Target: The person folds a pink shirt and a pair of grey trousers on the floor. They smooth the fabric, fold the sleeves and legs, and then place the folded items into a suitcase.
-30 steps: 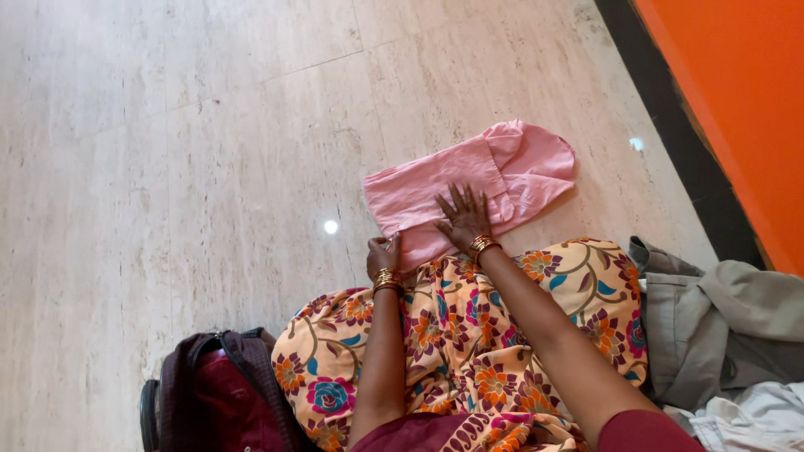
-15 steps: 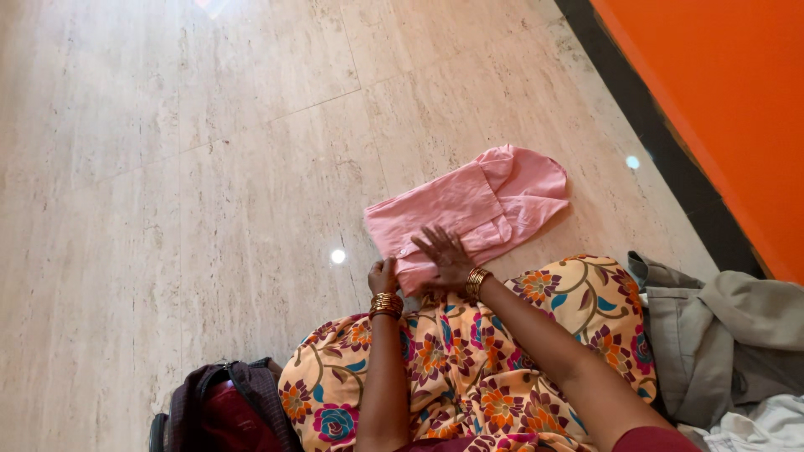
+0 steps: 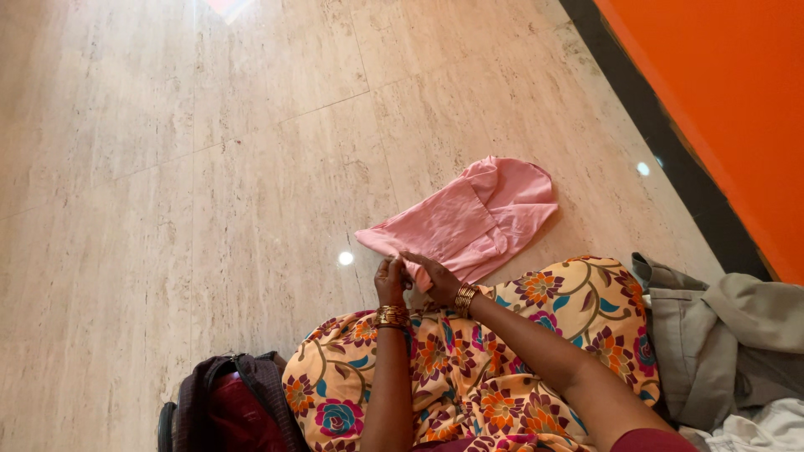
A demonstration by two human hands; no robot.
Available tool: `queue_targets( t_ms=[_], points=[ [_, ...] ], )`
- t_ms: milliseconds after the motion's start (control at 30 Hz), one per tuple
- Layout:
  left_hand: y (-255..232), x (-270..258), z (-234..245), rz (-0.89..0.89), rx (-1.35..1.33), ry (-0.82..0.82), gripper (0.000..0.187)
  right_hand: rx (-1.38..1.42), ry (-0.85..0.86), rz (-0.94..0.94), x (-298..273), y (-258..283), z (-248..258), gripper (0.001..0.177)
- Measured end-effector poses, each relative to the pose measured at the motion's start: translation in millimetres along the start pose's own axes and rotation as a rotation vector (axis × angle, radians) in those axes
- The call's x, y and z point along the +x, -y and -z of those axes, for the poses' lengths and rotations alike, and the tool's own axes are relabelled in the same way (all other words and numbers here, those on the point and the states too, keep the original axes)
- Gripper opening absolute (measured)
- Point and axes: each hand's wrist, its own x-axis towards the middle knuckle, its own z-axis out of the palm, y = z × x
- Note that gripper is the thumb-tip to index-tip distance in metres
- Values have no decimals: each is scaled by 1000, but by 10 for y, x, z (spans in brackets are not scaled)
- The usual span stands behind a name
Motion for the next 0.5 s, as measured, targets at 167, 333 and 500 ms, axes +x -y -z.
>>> queue_targets(
  t_ms=[167, 333, 500],
  points=[
    [-25, -11, 11, -1, 40, -98, 22, 282, -111, -394, 141, -144, 224, 45],
    [-23, -24, -6, 33, 75, -168, 20, 787, -409, -581, 241, -215, 742, 24],
    [27, -24, -73, 26, 227, -176, 21, 639, -517, -552, 246, -272, 1492, 33]
  ],
)
